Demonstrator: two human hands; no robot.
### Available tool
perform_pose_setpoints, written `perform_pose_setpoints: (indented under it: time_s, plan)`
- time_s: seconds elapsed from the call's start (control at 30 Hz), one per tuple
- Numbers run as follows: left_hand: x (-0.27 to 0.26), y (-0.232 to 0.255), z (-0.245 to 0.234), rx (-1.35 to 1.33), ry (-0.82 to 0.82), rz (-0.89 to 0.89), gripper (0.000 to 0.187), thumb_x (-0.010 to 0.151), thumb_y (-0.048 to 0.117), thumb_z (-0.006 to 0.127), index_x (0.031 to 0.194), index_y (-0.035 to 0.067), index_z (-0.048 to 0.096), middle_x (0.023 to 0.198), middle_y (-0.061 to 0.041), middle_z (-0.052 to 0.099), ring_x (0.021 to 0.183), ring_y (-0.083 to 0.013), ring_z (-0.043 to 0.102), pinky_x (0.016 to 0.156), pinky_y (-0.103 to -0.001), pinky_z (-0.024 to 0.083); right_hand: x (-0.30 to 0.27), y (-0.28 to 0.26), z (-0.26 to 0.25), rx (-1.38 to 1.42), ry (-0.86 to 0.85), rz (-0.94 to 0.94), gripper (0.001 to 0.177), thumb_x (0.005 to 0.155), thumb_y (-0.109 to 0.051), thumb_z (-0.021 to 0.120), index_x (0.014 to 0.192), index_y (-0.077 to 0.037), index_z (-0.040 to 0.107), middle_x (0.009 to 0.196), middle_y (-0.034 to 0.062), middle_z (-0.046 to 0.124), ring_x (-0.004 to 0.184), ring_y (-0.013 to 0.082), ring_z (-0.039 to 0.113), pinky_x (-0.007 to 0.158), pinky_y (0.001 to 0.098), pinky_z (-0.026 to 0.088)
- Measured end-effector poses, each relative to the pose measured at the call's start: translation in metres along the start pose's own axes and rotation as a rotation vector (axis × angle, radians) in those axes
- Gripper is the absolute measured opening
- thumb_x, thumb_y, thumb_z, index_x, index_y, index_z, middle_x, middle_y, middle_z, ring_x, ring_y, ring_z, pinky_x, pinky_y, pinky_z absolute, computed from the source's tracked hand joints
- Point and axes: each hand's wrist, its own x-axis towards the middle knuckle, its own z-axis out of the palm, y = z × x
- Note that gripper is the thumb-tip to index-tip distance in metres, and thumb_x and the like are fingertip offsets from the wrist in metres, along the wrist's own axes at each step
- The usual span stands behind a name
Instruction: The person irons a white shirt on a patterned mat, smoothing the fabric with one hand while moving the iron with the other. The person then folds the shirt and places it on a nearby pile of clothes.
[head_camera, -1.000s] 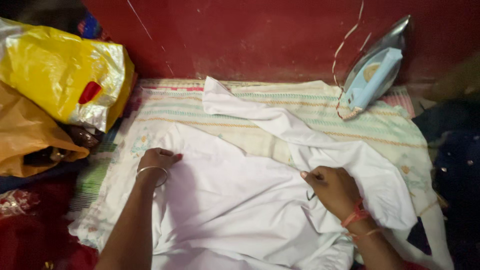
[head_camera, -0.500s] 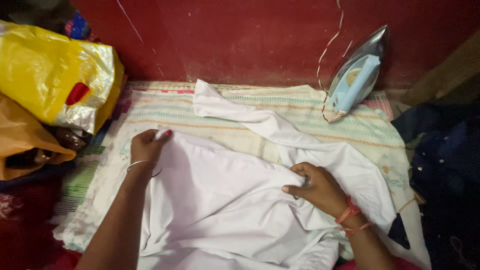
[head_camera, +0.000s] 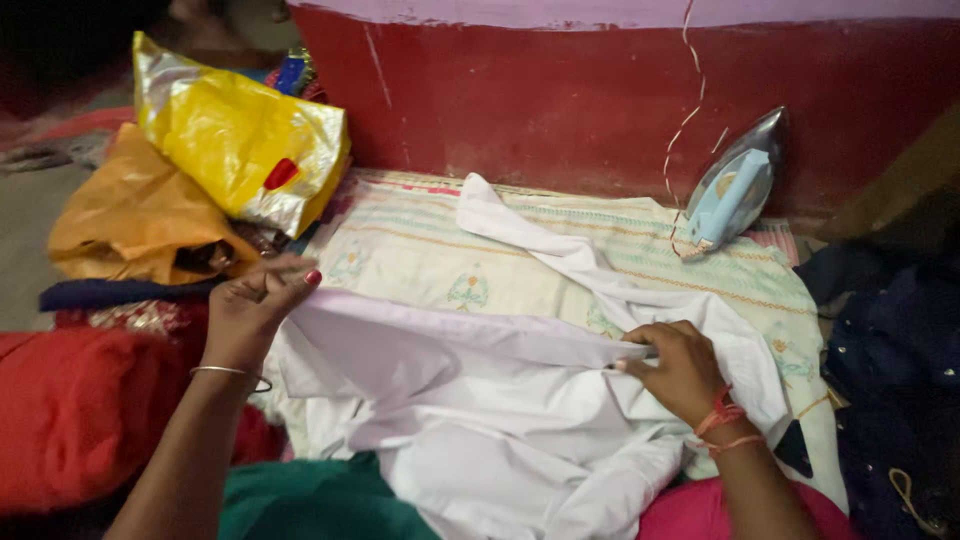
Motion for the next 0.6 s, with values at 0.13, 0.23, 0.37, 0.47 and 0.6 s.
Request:
perform_pose_setpoints:
  time_s: [0.13, 0.23, 0.37, 0.47, 0.6]
  plan:
    - [-0.034, 0.013, -0.011, -0.183, -0.176, -0.103, 0.019, 0.094, 0.003, 0.077, 0.081, 0.0, 0.064, 0.082, 0.0, 0.069, 0.074, -0.0068, 0.059, 0.069, -0.022, 0.049, -0.022, 0.001, -0.012, -0.166, 0.108, -0.067, 0.022, 0.07, -0.017, 0.08, 0.092, -0.015, 0.077, 0.095, 0.0061, 0.077, 0.101, 0.0295, 0.066, 0.091, 0.0435, 0.05]
    - [-0.056, 0.034, -0.006, -0.148, -0.233, -0.238, 0.006, 0.087, 0.001, 0.074, 0.089, 0.001, 0.069, 0.084, 0.0, 0.073, 0.073, -0.0078, 0.064, 0.07, -0.024, 0.053, -0.031, -0.002, -0.013, -0.246, 0.071, -0.016, 0.021, 0.074, -0.016, 0.078, 0.095, -0.016, 0.076, 0.096, 0.0064, 0.076, 0.105, 0.0288, 0.066, 0.095, 0.0446, 0.047]
    - [-0.089, 0.075, -0.009, -0.296, -0.274, -0.356, 0.01, 0.086, 0.001, 0.073, 0.094, 0.0, 0.068, 0.085, -0.005, 0.075, 0.072, -0.0121, 0.066, 0.068, -0.03, 0.055, -0.038, -0.011, -0.008, -0.353, -0.075, 0.065, 0.022, 0.076, -0.024, 0.08, 0.096, -0.017, 0.076, 0.097, 0.0065, 0.075, 0.109, 0.0271, 0.065, 0.097, 0.0447, 0.045]
    - [-0.102, 0.107, -0.015, -0.39, -0.466, -0.298, 0.011, 0.086, 0.001, 0.074, 0.095, 0.0, 0.069, 0.087, -0.004, 0.074, 0.077, -0.0108, 0.068, 0.072, -0.027, 0.056, -0.034, -0.013, -0.009, -0.449, 0.206, -0.132, 0.022, 0.084, -0.009, 0.068, 0.103, -0.018, 0.075, 0.098, 0.0041, 0.076, 0.105, 0.0273, 0.066, 0.096, 0.0443, 0.049]
    - [-0.093, 0.126, -0.013, -0.139, -0.399, -0.152, 0.013, 0.093, 0.01, 0.072, 0.102, 0.001, 0.071, 0.091, -0.001, 0.073, 0.08, -0.0074, 0.064, 0.074, -0.025, 0.054, -0.023, 0.0, -0.007, -0.114, 0.345, -0.045, 0.017, 0.088, -0.017, 0.069, 0.103, -0.013, 0.074, 0.09, 0.0102, 0.073, 0.083, 0.0311, 0.067, 0.075, 0.041, 0.052]
